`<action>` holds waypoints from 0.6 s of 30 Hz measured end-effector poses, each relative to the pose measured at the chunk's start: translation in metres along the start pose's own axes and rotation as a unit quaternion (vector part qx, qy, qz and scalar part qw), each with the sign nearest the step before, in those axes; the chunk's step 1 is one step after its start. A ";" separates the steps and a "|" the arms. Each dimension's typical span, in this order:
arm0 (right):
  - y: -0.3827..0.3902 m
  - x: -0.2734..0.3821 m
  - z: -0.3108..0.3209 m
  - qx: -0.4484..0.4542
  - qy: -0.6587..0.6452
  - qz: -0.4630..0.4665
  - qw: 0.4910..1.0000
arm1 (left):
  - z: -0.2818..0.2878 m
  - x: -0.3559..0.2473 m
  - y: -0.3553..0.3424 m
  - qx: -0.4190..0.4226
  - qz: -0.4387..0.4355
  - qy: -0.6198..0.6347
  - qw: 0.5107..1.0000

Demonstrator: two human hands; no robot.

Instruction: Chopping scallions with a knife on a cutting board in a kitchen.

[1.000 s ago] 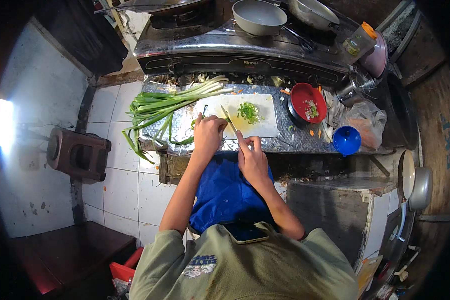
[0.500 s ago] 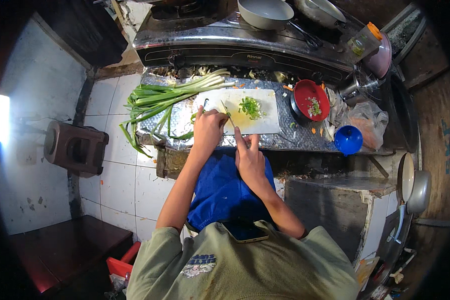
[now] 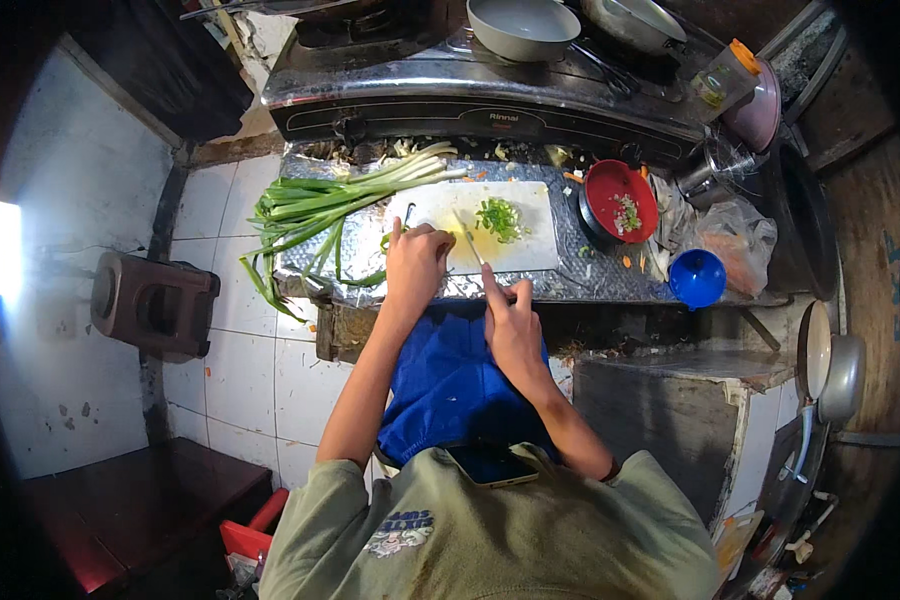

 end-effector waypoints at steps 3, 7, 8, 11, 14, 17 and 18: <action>-0.010 -0.007 0.011 -0.032 -0.009 -0.010 0.999 | -0.001 0.000 -0.003 -0.003 0.009 0.003 1.000; 0.004 -0.011 0.005 -0.080 -0.008 0.008 0.997 | -0.006 0.002 0.010 -0.006 0.008 0.039 0.999; -0.011 -0.009 -0.004 -0.090 -0.018 0.039 0.995 | -0.013 0.015 0.019 -0.018 0.012 0.033 0.999; -0.007 0.003 -0.003 -0.037 -0.074 0.021 0.996 | -0.005 0.006 0.015 0.010 0.043 0.057 0.997; -0.007 0.008 -0.004 -0.059 -0.086 0.048 0.993 | 0.001 0.002 0.009 0.000 0.035 0.075 0.997; -0.010 0.011 -0.006 -0.047 -0.082 0.045 0.995 | 0.001 0.005 0.009 -0.005 0.021 0.069 0.997; -0.011 0.011 -0.007 -0.048 -0.083 0.047 0.994 | 0.001 0.005 0.009 -0.004 0.023 0.069 0.997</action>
Point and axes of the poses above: each hand's wrist, its own y-axis away from the middle knuckle, its own z-axis out of the back of the hand, x = y × z, the point moved 4 cm from there along -y, towards the middle knuckle, and after that the axes turned 10 degrees about -z, right-handed, at the moved point
